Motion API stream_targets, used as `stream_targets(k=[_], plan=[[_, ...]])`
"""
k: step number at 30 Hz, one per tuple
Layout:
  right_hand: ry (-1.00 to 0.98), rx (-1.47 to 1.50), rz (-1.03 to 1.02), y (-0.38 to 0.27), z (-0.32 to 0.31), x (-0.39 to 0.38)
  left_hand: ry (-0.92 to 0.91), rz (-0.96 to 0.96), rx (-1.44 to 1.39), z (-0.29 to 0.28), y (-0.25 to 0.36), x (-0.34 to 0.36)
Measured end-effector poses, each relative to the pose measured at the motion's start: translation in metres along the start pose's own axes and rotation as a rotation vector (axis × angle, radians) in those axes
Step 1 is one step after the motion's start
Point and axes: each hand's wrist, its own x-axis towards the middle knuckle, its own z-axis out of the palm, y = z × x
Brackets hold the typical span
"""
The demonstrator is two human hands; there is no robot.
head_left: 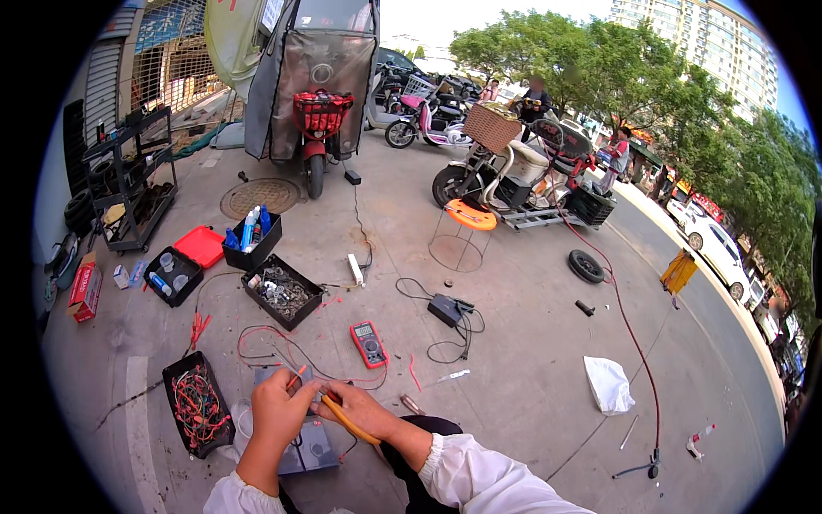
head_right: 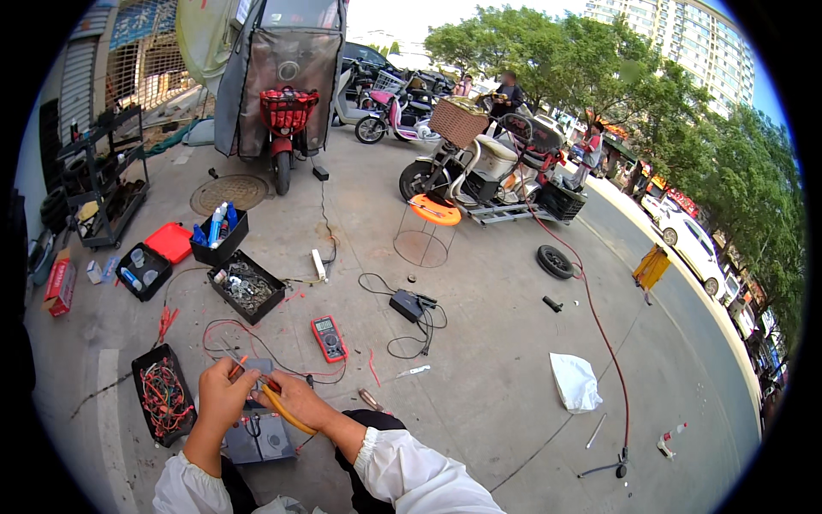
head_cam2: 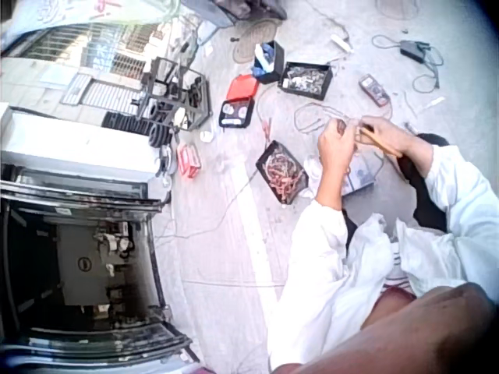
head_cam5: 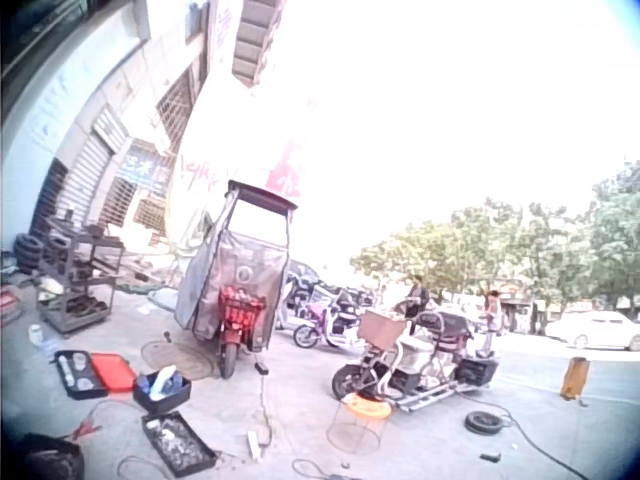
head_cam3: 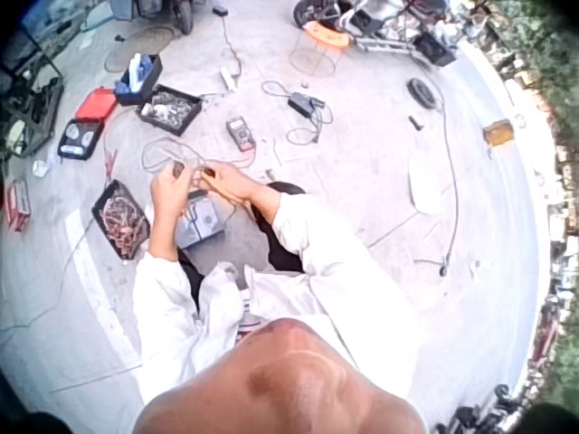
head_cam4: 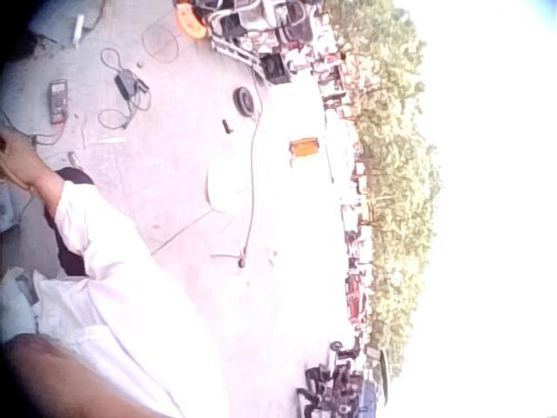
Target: The person sits on the ground and repairs an electric vehicle battery by stripping wires, attaching connectors, and tightening terminal screws. They use a multimeter to test the connections and plug in a charger to verify the setup.
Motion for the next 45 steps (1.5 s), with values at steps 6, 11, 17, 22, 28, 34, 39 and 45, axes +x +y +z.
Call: stream_targets(k=[6, 11, 17, 22, 28, 34, 39, 45], plan=[[0.067, 0.061, -0.018, 0.007, -0.002, -0.008, 0.038, 0.027, -0.114, 0.02, -0.005, -0.002], [0.126, 0.076, -0.007, 0.007, 0.001, -0.014, 0.059, -0.026, -0.2, 0.024, 0.002, -0.007], [0.094, 0.135, 0.022, 0.012, 0.003, -0.018, 0.058, -0.009, -0.269, 0.028, 0.001, -0.01], [0.139, 0.01, 0.011, -0.022, 0.009, -0.01, 0.093, -0.051, -0.263, 0.017, -0.017, -0.006], [0.181, 0.095, 0.057, 0.009, 0.007, -0.008, 0.072, -0.009, -0.201, 0.028, -0.001, 0.001], [0.288, 0.186, -0.03, 0.006, 0.025, 0.0, 0.123, -0.044, -0.217, 0.02, -0.002, 0.0], [0.491, 0.195, 0.117, -0.013, 0.0, 0.008, 0.148, -0.102, -0.179, 0.02, -0.002, 0.003], [0.519, 0.238, 0.213, 0.024, -0.069, -0.001, 0.067, -0.043, -0.321, 0.033, -0.033, 0.011]])
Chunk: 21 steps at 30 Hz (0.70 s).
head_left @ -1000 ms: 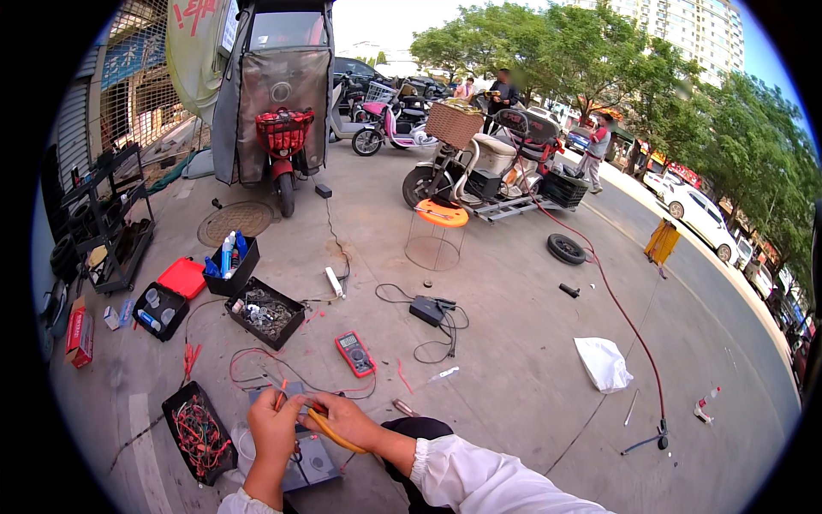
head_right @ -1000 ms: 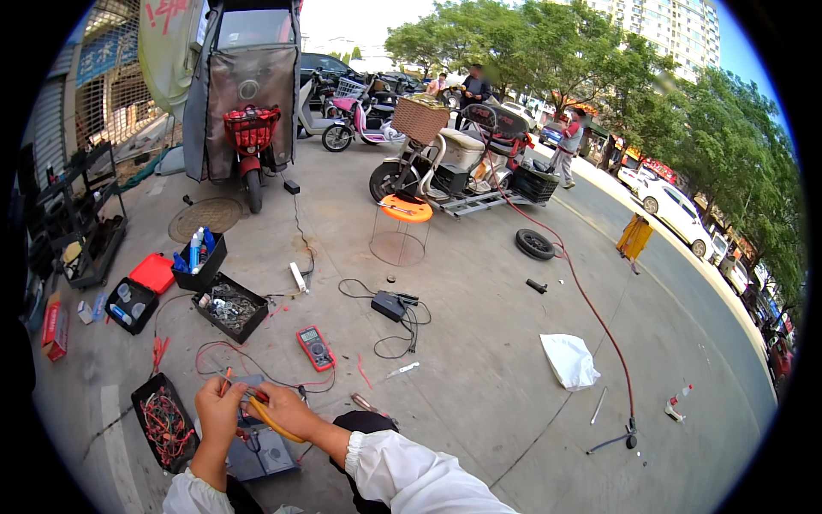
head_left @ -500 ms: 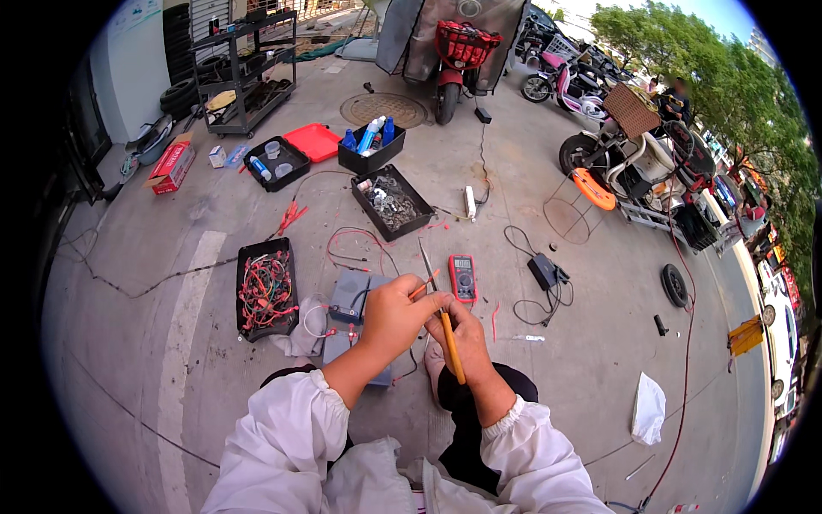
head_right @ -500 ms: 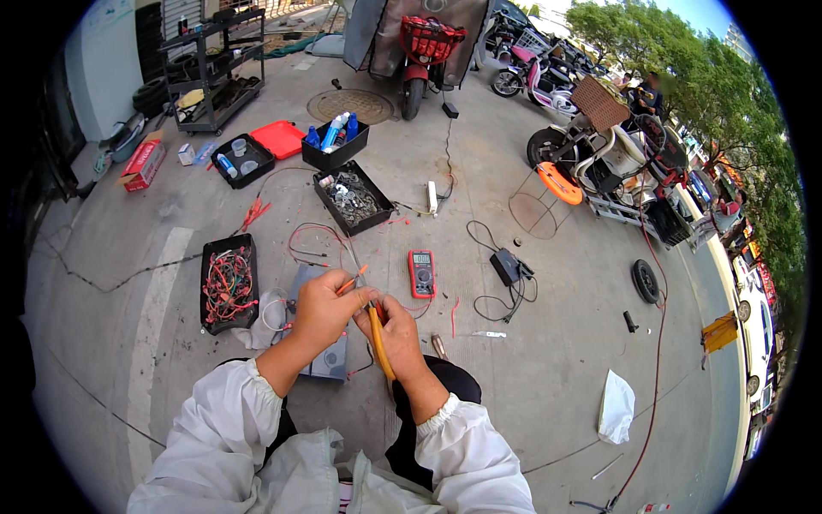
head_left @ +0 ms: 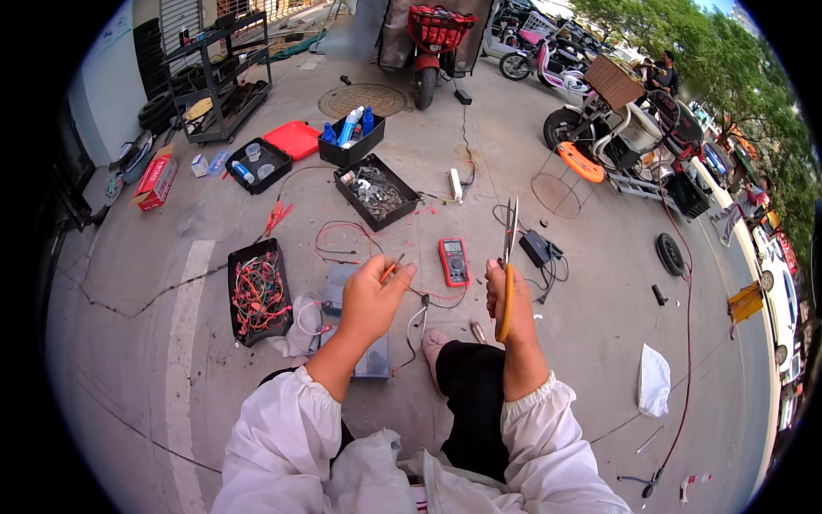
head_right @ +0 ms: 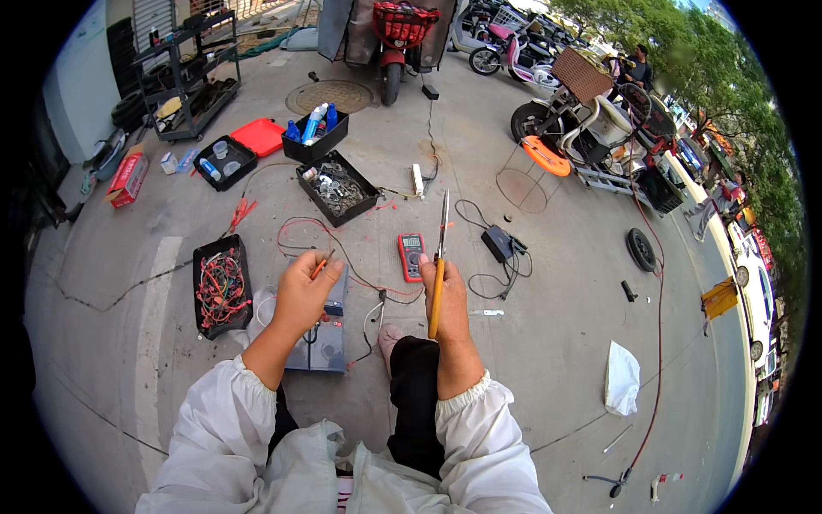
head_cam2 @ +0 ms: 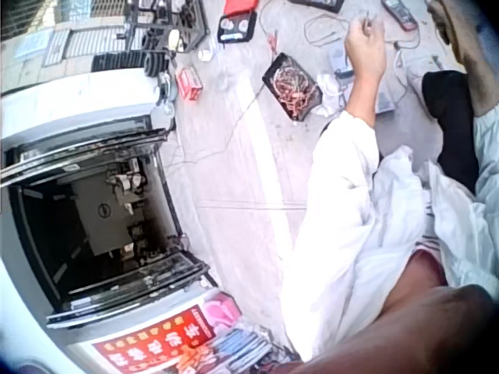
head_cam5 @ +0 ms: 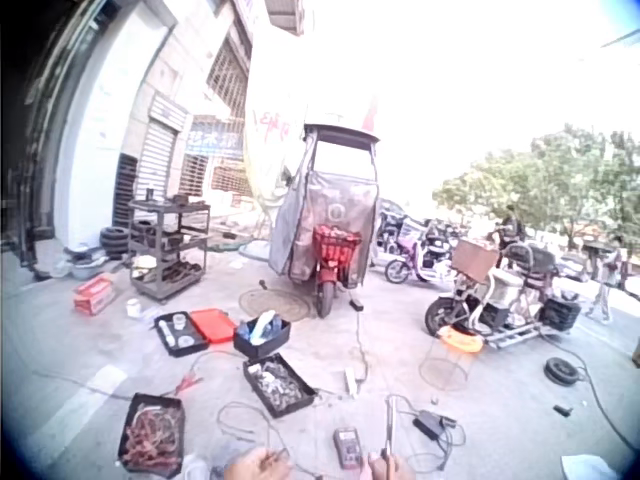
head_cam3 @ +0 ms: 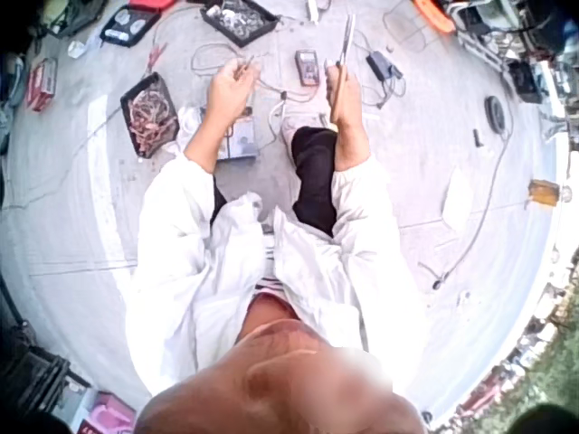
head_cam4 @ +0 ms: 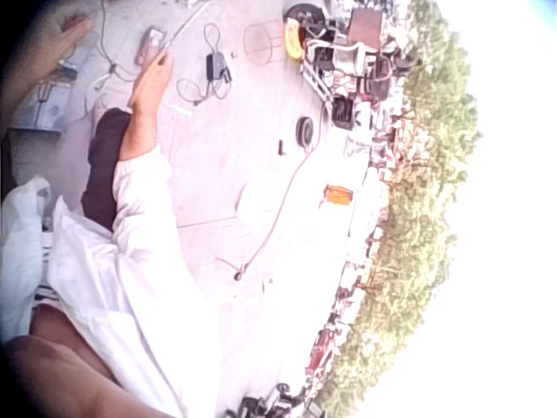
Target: The person sits on the ground and repairs an electric vehicle battery by stripping wires, attaching connectors, and tightening terminal screws. They use a multimeter to test the connections and plug in a charger to verify the setup.
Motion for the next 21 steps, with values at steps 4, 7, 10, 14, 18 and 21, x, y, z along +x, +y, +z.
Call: stream_targets(k=[4, 7, 10, 14, 18, 21], plan=[[0.211, -0.213, 0.107, 0.087, -0.089, 0.006, -0.005, -0.111, -0.131, -0.019, 0.006, -0.002], [0.384, -0.532, 0.327, 0.196, -0.159, -0.045, -0.038, -0.197, -0.185, -0.027, 0.011, -0.002], [0.151, -0.708, 0.793, 0.28, -0.194, -0.138, -0.017, -0.203, -0.2, -0.04, -0.003, -0.005], [0.014, -0.893, 1.094, 0.398, -0.281, -0.262, -0.032, -0.292, -0.33, -0.034, -0.012, -0.008], [-0.007, -0.706, 1.22, 0.423, -0.246, -0.309, 0.018, -0.324, -0.355, -0.061, -0.02, -0.015], [0.063, -0.703, 1.236, 0.418, -0.244, -0.317, 0.027, -0.35, -0.451, -0.064, -0.024, -0.025]])
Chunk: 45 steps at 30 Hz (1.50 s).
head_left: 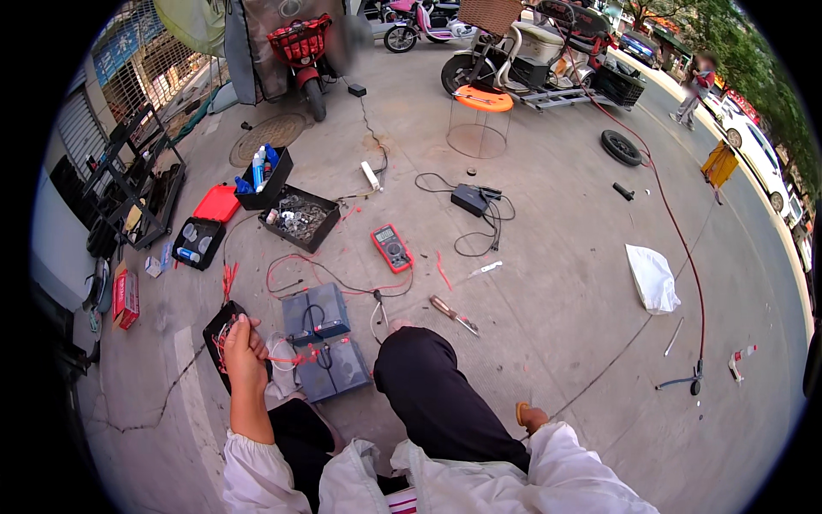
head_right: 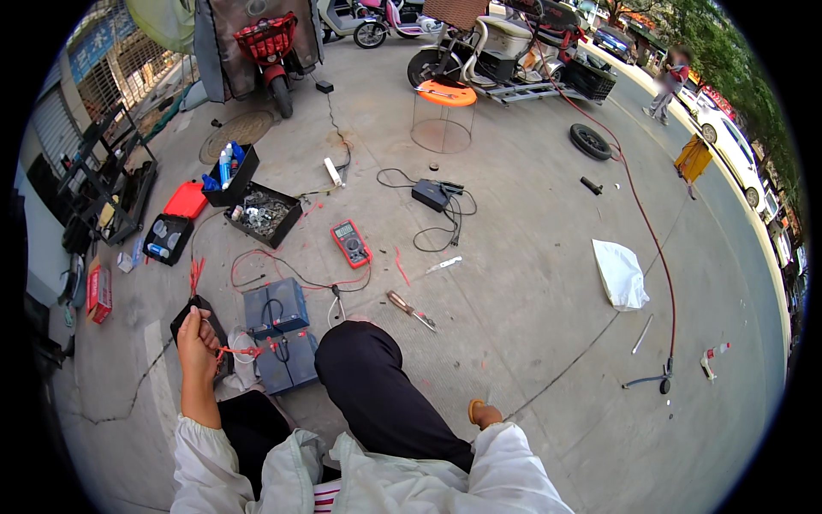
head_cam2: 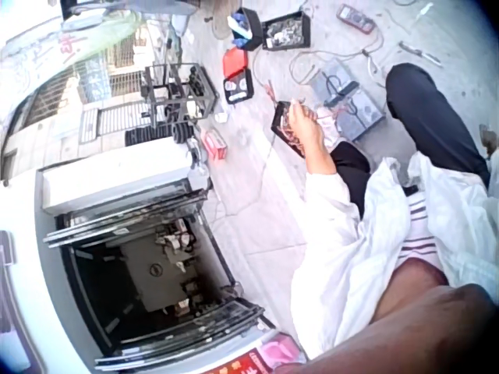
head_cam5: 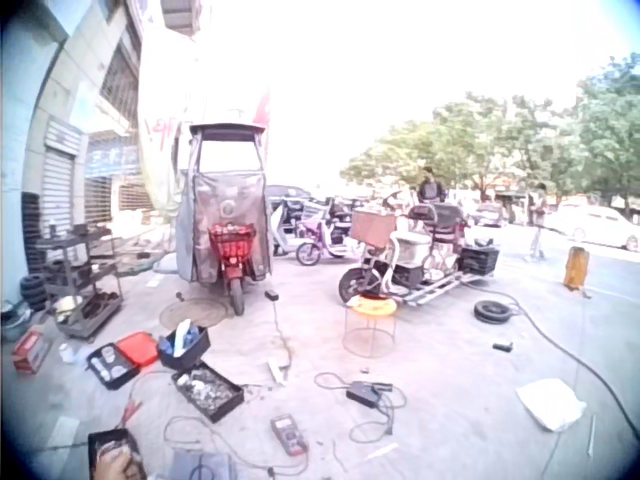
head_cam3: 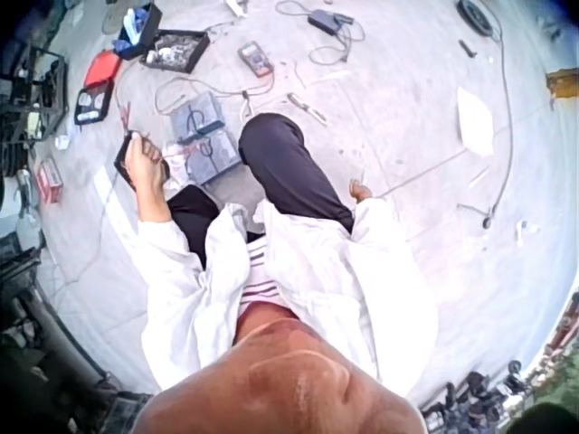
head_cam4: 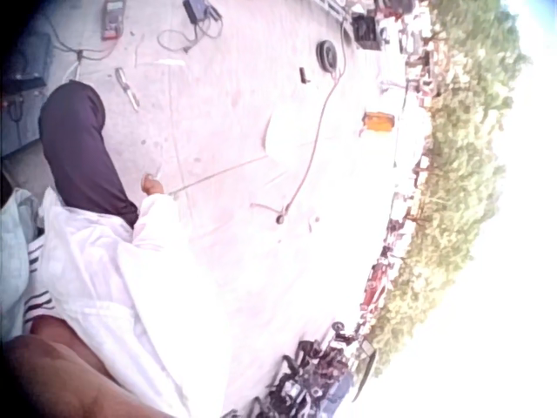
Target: The person sits on the ground and repairs an electric vehicle battery by stripping wires, attaching connectors, and tightening terminal screws. They use a multimeter to test the connections and plug in a charger to verify the setup.
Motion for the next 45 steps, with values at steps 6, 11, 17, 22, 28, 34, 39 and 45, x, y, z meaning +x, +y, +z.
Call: stream_targets(k=[6, 11, 17, 22, 28, 34, 39, 45], plan=[[0.155, -0.067, -0.1, -0.031, -0.013, -0.028, -0.019, -0.031, -0.188, -0.018, -0.006, -0.017], [0.215, -0.062, -0.205, -0.042, -0.024, -0.036, -0.084, 0.002, -0.11, -0.018, -0.005, -0.038], [0.573, 0.554, -0.985, -0.196, -0.095, -0.14, -0.307, 0.11, 0.362, 0.018, 0.021, -0.076], [0.284, 0.288, -1.952, -0.293, -0.173, -0.409, -0.57, 0.239, 0.644, 0.08, 0.052, -0.13], [0.351, -0.059, -2.135, -0.292, -0.143, -0.441, -0.605, 0.163, 0.4, 0.075, 0.044, -0.154], [0.21, -0.023, -2.072, -0.272, -0.132, -0.448, -0.646, 0.244, 0.73, 0.068, 0.061, -0.175], [-0.343, 0.08, -1.823, -0.264, -0.139, -0.445, -0.788, 0.68, 1.049, 0.073, 0.073, -0.188], [-0.937, 0.224, -1.175, -0.272, -0.127, -0.425, -0.801, 0.896, 1.113, 0.071, 0.076, -0.19]])
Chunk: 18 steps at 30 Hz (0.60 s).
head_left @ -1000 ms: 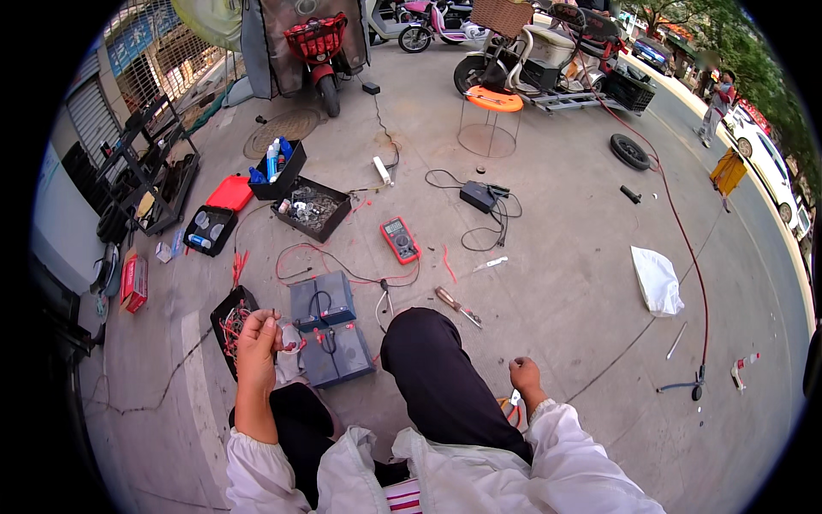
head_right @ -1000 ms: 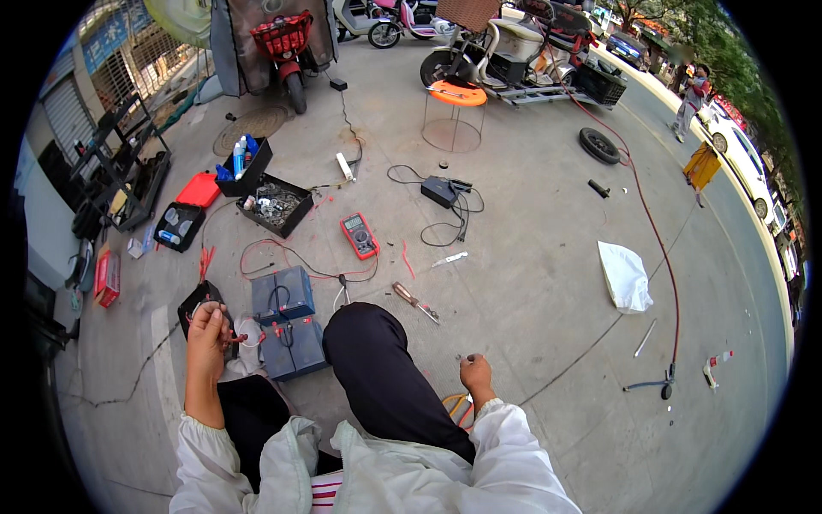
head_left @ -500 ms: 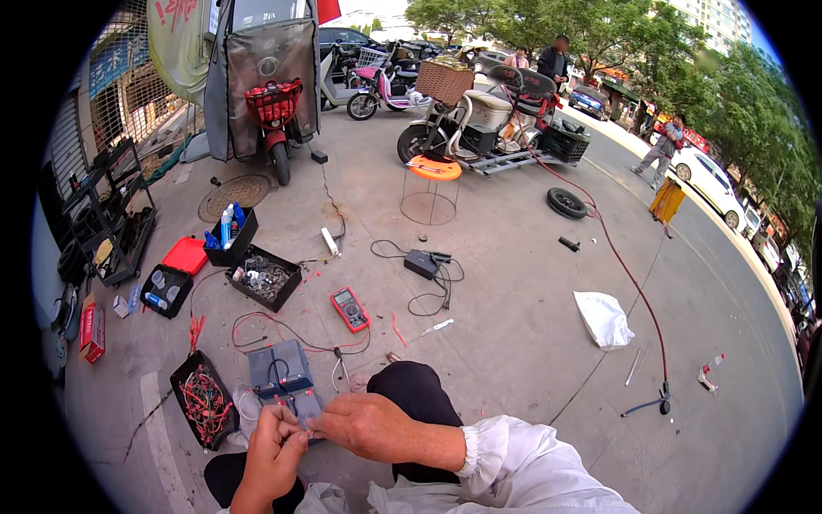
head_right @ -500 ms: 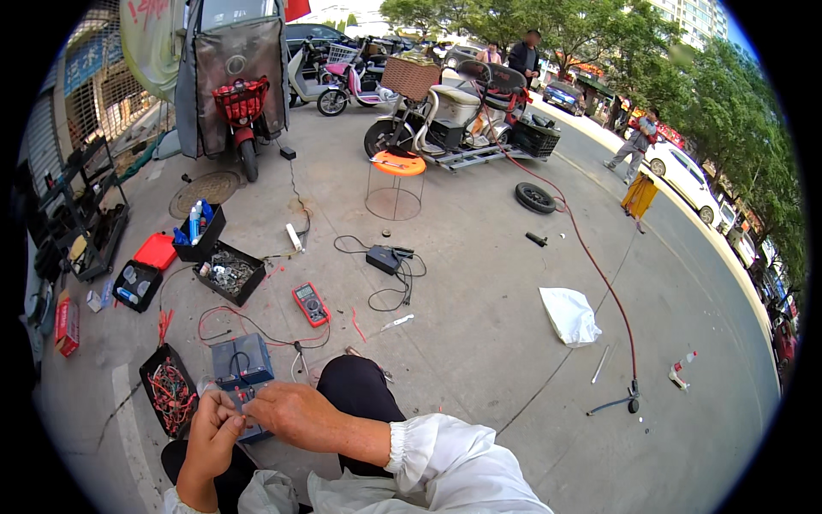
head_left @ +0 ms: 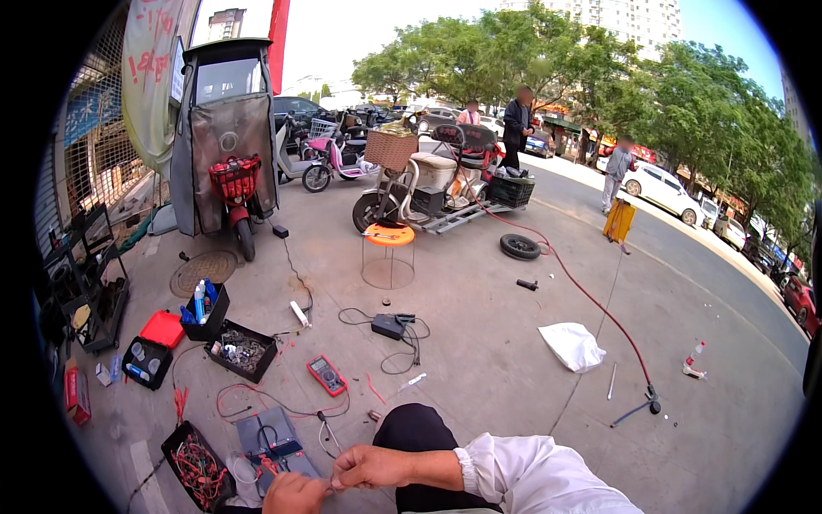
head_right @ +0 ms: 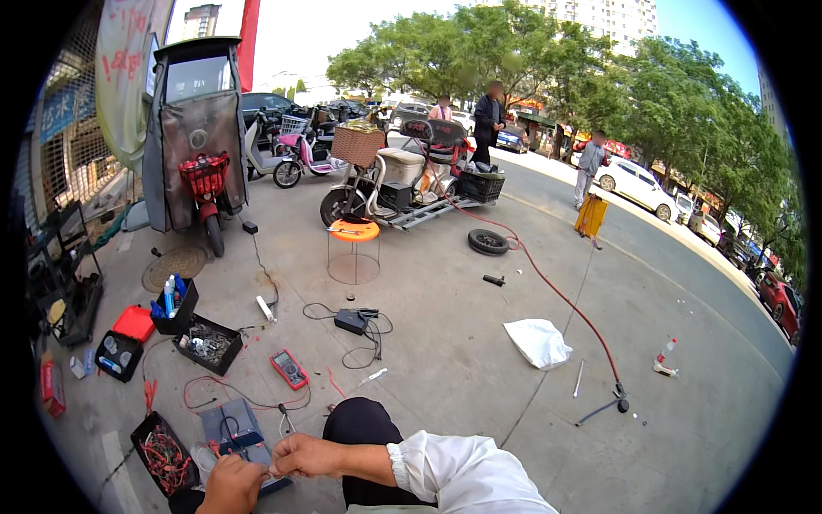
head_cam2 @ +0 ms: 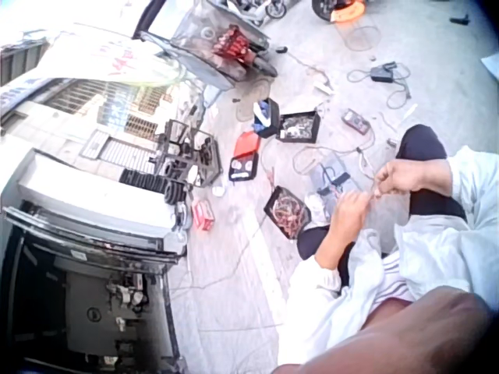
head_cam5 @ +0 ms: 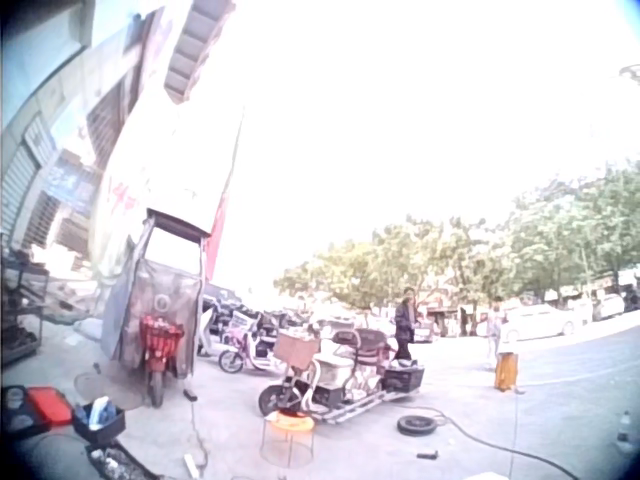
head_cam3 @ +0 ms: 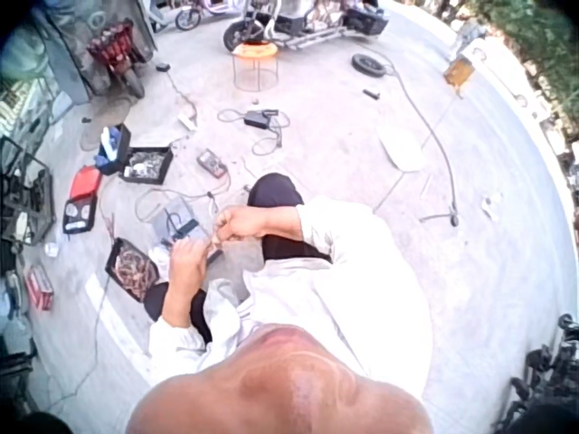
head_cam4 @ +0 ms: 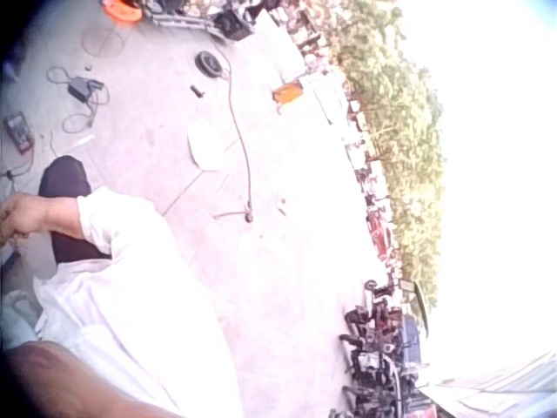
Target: The person sits on the ground and repairs an electric vehicle battery by stripping wires, attaching connectors, and tightening terminal screws. They use a multimeter to test the connections and plug in a charger to verify the setup.
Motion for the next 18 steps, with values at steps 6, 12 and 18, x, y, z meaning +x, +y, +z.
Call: stream_targets(k=[6, 12, 18], plan=[[0.325, -0.616, -0.488, -0.018, 0.0, -0.006, 0.059, -0.338, -0.231, -0.011, -0.031, -0.005], [0.336, -1.136, -0.893, -0.017, 0.022, 0.01, -0.036, -0.507, -0.849, 0.01, -0.063, -0.004], [0.227, -1.194, -0.771, -0.016, 0.003, 0.021, -0.19, -0.512, -0.954, 0.019, -0.081, 0.002]])
